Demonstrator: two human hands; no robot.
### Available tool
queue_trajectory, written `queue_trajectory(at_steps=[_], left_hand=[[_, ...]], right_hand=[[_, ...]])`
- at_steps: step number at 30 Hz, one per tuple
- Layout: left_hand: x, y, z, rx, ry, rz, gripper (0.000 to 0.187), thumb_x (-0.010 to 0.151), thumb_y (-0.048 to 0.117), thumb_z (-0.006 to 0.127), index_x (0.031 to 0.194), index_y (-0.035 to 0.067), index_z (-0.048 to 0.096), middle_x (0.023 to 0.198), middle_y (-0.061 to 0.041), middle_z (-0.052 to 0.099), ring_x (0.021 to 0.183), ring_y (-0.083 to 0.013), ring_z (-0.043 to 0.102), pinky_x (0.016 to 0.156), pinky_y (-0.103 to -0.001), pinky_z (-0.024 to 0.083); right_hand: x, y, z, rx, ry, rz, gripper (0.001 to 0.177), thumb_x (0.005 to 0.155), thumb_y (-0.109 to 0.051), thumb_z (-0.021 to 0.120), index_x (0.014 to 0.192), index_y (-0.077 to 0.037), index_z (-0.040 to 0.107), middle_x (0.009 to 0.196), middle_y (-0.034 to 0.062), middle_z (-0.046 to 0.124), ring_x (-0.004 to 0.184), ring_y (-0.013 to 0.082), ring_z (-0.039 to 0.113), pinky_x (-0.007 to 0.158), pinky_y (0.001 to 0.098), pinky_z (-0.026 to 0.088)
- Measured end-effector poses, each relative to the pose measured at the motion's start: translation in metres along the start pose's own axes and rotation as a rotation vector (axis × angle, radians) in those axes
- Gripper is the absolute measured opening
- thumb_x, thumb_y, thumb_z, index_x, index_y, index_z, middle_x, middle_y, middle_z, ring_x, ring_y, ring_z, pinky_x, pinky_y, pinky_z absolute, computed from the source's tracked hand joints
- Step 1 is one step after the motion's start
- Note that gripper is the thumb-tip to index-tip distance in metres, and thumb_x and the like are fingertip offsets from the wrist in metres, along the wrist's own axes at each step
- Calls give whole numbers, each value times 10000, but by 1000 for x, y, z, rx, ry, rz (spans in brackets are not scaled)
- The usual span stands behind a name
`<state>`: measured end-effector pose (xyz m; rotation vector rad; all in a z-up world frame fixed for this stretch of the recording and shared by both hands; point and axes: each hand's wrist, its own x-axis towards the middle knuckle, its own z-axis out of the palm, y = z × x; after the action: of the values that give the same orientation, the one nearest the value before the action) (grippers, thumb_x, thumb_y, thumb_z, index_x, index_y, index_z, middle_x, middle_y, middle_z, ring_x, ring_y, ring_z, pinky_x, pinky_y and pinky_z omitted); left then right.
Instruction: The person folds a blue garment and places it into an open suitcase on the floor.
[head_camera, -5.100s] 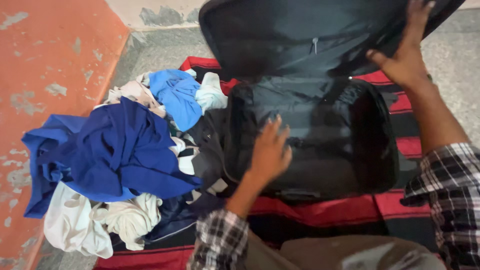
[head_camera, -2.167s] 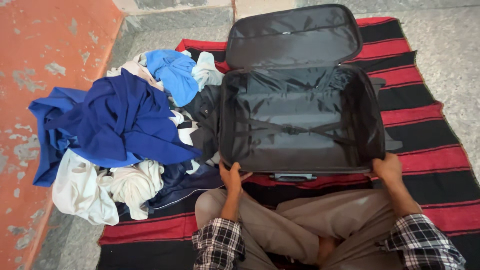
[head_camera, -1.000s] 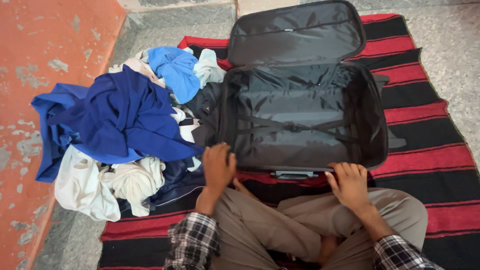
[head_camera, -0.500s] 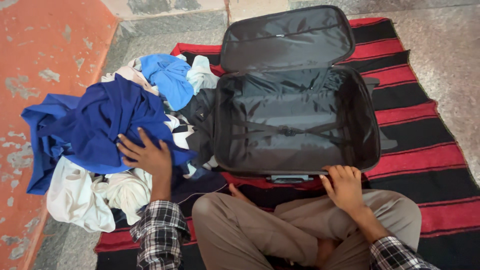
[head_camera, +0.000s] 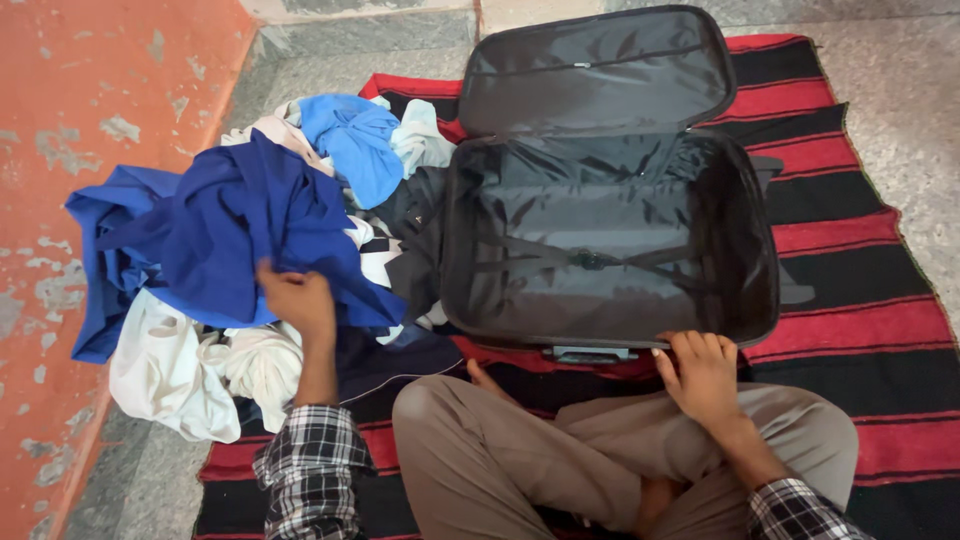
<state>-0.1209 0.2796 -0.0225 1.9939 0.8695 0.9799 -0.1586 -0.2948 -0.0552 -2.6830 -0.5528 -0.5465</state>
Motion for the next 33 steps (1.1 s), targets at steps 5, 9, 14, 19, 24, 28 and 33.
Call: queue_trajectory(at_steps=[5, 9, 14, 19, 24, 28, 33], left_hand=[[-15, 12, 8, 425, 85, 437, 270, 719, 84, 762, 975, 22, 699, 1035, -236, 633, 1058, -428, 556, 934, -491, 416], [-7, 22, 9, 349, 63, 648, 247, 707, 119, 801, 830, 37, 603, 1098, -274, 646, 1041, -449, 565, 879, -498, 433], [-15, 31, 11, 49, -104, 337, 226, 832, 89, 733, 926, 18, 539, 821, -197, 611, 756, -390, 607, 731, -462, 478], [-85, 78, 14, -92, -121, 417, 188, 812, 34, 695, 903, 32, 530, 786, -163, 565, 715, -359, 578, 679, -444, 464], [-194, 127, 23, -228, -274, 615, 198, 769, 39, 703, 932, 59, 592, 899, -133, 604, 851, -359, 612, 772, -439, 509], [-276, 160, 14, -453, -555, 749, 237, 782, 36, 698, 997, 19, 601, 935, -176, 589, 862, -381, 587, 770, -482, 474], [-333, 176, -2, -499, -767, 642, 274, 861, 75, 707, 1113, 12, 620, 1030, -168, 643, 951, -380, 651, 835, -438, 544]], right_hand=[[0, 1, -1, -2, -3, -3, 245, 898, -292, 662, 1068, -119, 697, 940, 42, 646, 950, 266, 585, 941, 437, 395], [-1, 0, 0, -3, -7, 18, 239, 901, -299, 665, 1062, -126, 702, 930, 42, 645, 952, 265, 588, 936, 436, 398], [1, -2, -1, 0, -5, 6, 239, 895, -297, 663, 1052, -123, 707, 920, 43, 649, 929, 271, 593, 926, 439, 397], [13, -12, -3, 166, 17, 77, 289, 890, -333, 686, 1080, -117, 716, 958, 63, 677, 904, 283, 610, 916, 430, 394], [37, -53, 4, 769, -103, 273, 306, 992, -324, 632, 1193, -105, 708, 1087, 56, 705, 1003, 185, 643, 895, 313, 495], [71, -90, 1, 1323, -403, 666, 328, 993, -266, 580, 1269, -127, 690, 1151, 20, 726, 1067, 119, 644, 908, 293, 503], [98, -96, 8, 1060, -606, 486, 404, 885, -77, 715, 1283, -101, 645, 1129, 34, 727, 1067, 136, 668, 931, 309, 522]])
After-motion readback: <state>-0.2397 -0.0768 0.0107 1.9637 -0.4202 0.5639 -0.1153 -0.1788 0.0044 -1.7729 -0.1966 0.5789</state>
